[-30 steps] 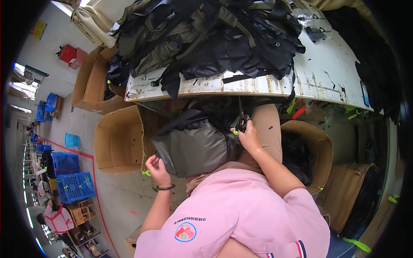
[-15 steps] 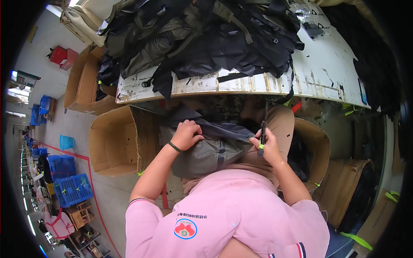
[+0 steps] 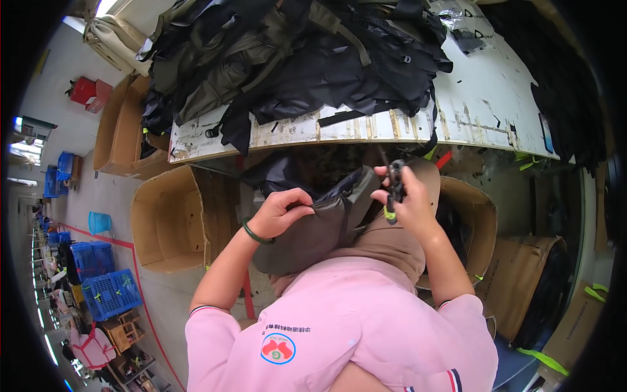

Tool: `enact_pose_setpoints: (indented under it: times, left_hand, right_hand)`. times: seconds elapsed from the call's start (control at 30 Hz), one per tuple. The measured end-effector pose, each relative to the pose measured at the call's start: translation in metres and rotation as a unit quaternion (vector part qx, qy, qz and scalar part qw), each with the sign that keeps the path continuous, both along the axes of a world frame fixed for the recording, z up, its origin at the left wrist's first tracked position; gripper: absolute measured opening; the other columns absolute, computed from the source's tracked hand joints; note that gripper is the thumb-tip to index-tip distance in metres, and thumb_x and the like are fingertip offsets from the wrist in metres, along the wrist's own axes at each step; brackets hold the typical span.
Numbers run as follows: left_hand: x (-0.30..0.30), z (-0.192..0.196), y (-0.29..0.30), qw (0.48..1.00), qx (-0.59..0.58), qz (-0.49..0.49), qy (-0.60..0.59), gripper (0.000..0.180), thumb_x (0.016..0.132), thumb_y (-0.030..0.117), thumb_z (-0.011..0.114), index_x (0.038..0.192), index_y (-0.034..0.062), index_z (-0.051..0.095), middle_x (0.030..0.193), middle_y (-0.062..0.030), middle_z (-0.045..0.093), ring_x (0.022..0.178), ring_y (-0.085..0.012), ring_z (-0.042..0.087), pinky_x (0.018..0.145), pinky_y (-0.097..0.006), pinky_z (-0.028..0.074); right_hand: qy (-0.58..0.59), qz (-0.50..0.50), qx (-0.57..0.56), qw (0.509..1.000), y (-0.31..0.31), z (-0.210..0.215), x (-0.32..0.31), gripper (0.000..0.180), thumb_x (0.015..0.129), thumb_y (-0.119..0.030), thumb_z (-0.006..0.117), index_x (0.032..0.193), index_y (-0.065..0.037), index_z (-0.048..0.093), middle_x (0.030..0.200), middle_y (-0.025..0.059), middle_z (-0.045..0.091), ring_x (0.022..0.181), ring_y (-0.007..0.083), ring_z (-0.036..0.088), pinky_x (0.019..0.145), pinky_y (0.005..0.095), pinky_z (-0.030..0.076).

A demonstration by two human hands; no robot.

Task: Trimming excess material and threads from fabric outdoor gear using scissors.

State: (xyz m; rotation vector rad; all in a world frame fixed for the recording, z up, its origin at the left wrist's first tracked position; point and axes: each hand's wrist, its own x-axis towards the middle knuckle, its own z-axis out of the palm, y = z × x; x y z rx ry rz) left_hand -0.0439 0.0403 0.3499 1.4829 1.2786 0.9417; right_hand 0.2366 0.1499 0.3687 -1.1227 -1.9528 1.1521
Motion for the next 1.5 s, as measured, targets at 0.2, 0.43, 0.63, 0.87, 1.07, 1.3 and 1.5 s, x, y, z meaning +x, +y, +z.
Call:
enact_pose_setpoints:
  times: [0.2,0.43,0.63,0.87,1.07,1.3,1.5]
  left_hand:
    - [-0.003,0.01,0.007,0.994,0.05,-0.064,0.079,0.019,0.083,0.014,0.074,0.093,0.0017,0.063,0.083,-0.009,0.065,0.076,-0.0213,0.062,0.071,-0.031,0.048]
    - [-0.1,-0.032,-0.028,0.901,-0.103,-0.109,0.407,0.041,0.076,0.046,0.075,0.095,0.0104,0.069,0.091,-0.007,0.062,0.098,-0.0285,0.054,0.088,-0.04,0.039]
    - [-0.128,-0.059,-0.038,0.941,-0.304,-0.016,0.147,0.063,0.091,0.063,0.046,0.105,0.0073,0.07,0.093,-0.0127,0.068,0.098,-0.0303,0.061,0.09,-0.038,0.044]
    - [-0.119,-0.058,-0.058,0.949,-0.203,-0.112,0.212,0.027,0.08,0.032,0.076,0.1,0.0135,0.071,0.094,-0.0083,0.062,0.09,-0.0249,0.059,0.083,-0.036,0.047]
    - [-0.1,-0.054,-0.083,0.942,-0.15,-0.094,0.285,0.036,0.073,0.039,0.08,0.103,0.0204,0.07,0.101,-0.0061,0.059,0.103,-0.0258,0.052,0.092,-0.038,0.037]
    - [-0.07,-0.066,-0.098,0.938,-0.091,0.002,0.334,0.045,0.065,0.041,0.084,0.094,0.0155,0.063,0.095,-0.0059,0.054,0.098,-0.027,0.05,0.082,-0.038,0.034]
    - [-0.071,-0.076,-0.094,0.937,-0.093,0.014,0.336,0.038,0.064,0.036,0.085,0.082,0.0134,0.061,0.095,-0.0061,0.056,0.097,-0.0271,0.051,0.083,-0.039,0.037]
  right_hand:
    - [-0.066,0.209,-0.028,0.975,-0.008,-0.018,-0.048,0.031,0.077,-0.013,0.078,0.089,-0.003,0.051,0.081,0.0151,0.062,0.075,0.0306,0.06,0.067,0.038,0.048]
    - [-0.13,0.243,-0.051,0.96,0.003,-0.012,-0.021,0.033,0.075,-0.011,0.078,0.088,-0.002,0.049,0.08,0.0181,0.06,0.078,0.0405,0.061,0.067,0.0409,0.047]
    - [-0.158,0.267,-0.102,0.945,-0.006,0.003,-0.023,0.023,0.077,0.012,0.061,0.09,0.0,0.047,0.079,0.0127,0.059,0.09,0.0246,0.072,0.068,0.0324,0.051]
    - [-0.126,0.246,-0.106,0.955,-0.009,-0.006,-0.02,0.031,0.073,-0.001,0.078,0.086,0.0,0.049,0.072,0.0108,0.053,0.067,0.0193,0.045,0.064,0.0301,0.044]
    - [-0.19,0.236,-0.061,0.951,-0.01,-0.019,-0.014,0.029,0.074,-0.002,0.075,0.089,-0.001,0.051,0.075,0.0154,0.055,0.07,0.0308,0.047,0.065,0.0344,0.045]
    - [-0.209,0.237,-0.064,0.947,-0.014,-0.035,-0.005,0.027,0.074,0.011,0.069,0.091,0.002,0.05,0.073,0.01,0.054,0.07,0.0168,0.048,0.068,0.0294,0.047]
    - [-0.228,0.238,-0.044,0.943,-0.013,-0.044,-0.001,0.031,0.073,0.001,0.076,0.091,0.001,0.051,0.074,0.0128,0.054,0.067,0.0226,0.044,0.066,0.0319,0.045]
